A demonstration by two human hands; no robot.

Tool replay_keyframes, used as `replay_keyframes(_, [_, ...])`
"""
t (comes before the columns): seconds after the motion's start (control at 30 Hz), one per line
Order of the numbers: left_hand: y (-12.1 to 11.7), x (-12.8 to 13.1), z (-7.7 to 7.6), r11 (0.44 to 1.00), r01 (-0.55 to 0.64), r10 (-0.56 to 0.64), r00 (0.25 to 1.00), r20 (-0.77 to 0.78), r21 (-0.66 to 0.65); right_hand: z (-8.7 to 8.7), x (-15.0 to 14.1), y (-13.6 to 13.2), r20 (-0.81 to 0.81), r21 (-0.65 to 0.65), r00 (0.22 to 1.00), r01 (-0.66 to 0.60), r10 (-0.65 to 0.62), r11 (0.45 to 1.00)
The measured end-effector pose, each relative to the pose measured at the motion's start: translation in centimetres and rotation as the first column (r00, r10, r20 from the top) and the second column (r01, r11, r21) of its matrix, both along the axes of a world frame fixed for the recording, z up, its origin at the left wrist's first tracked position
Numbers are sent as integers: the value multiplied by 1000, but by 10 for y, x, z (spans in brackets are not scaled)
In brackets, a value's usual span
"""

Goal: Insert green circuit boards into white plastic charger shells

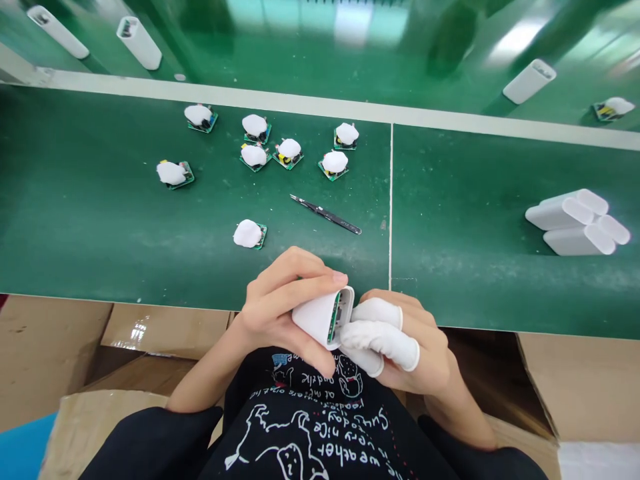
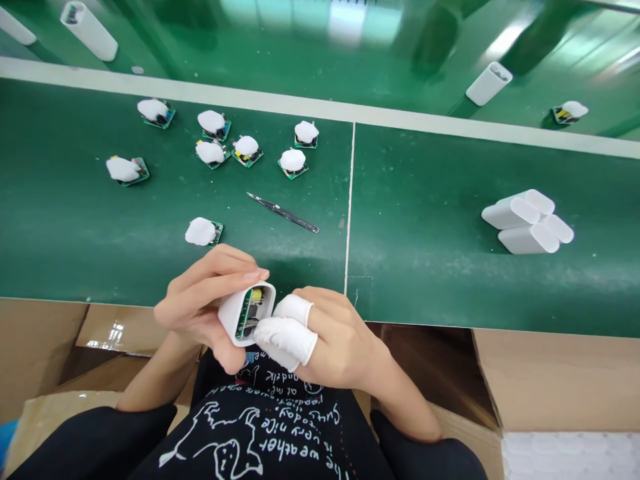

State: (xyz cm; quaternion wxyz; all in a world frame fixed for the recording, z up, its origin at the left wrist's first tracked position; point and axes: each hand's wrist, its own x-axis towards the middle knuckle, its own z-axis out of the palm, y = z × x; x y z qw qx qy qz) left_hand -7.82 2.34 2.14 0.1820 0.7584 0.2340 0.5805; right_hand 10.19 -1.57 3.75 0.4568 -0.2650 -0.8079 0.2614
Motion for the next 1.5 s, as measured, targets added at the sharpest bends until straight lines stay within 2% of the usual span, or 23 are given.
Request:
replay_keyframes(0.13, [-1, -1, 1, 1000, -13, 13, 1000, -15, 12, 2, -1, -2, 27, -3, 1000, 4, -4, 1000])
replay_keyframes(0.3, [-1, -6, 5, 997, -52, 58, 992, -109, 51, 3, -3, 0, 43, -40, 999, 19, -18, 999])
replay_keyframes(0.47, [-3, -9, 8, 994, -76, 87, 985, -147, 80, -1, -13, -1, -138, -156, 990, -16, -6, 988])
replay_keyframes(0.6, [-5, -9, 8, 991, -112, 122, 984, -126, 79, -6, -24, -6, -310, -257, 951, -80, -4, 963])
replay_keyframes(0.73, [-9, -8, 2, 994, -108, 108, 994, -21, 8, -8, -29, -10, -334, -348, 939, -38, -86, 937])
replay_keyframes(0.8, [-10, -8, -1, 995, -97, 98, 995, 9, -26, -7, -27, -9, -278, -289, 953, 40, -124, 956])
replay_keyframes(0.9, [-10, -8, -2, 997, -53, 55, 998, 31, -55, -3, -16, -3, -82, -44, 984, 156, -159, 987])
replay_keyframes(0.97, [-10, -9, -1, 993, 0, 3, 999, 32, -116, 1, -6, 3, 84, 76, 983, 157, -163, 985])
replay_keyframes(1.03, [-11, -10, 0, 972, 63, -57, 998, 31, -227, 5, 2, 9, 212, 118, 967, 116, -139, 986])
replay_keyframes(1.13, [-14, -13, -1, 900, 163, -151, 987, 60, -405, 6, 9, 16, 289, 182, 954, 29, -81, 983])
replay_keyframes(1.23, [-17, -13, -5, 823, 252, -216, 968, 130, -509, 3, 8, 15, 287, 274, 956, -22, -60, 961])
replay_keyframes(1.33, [-16, -9, -9, 765, 328, -254, 945, 209, -555, 1, 7, 10, 219, 352, 970, 19, -102, 936])
replay_keyframes(1.5, [-8, -4, -12, 672, 441, -296, 897, 330, -595, 2, 7, 8, 219, 171, 975, -3, -35, 985])
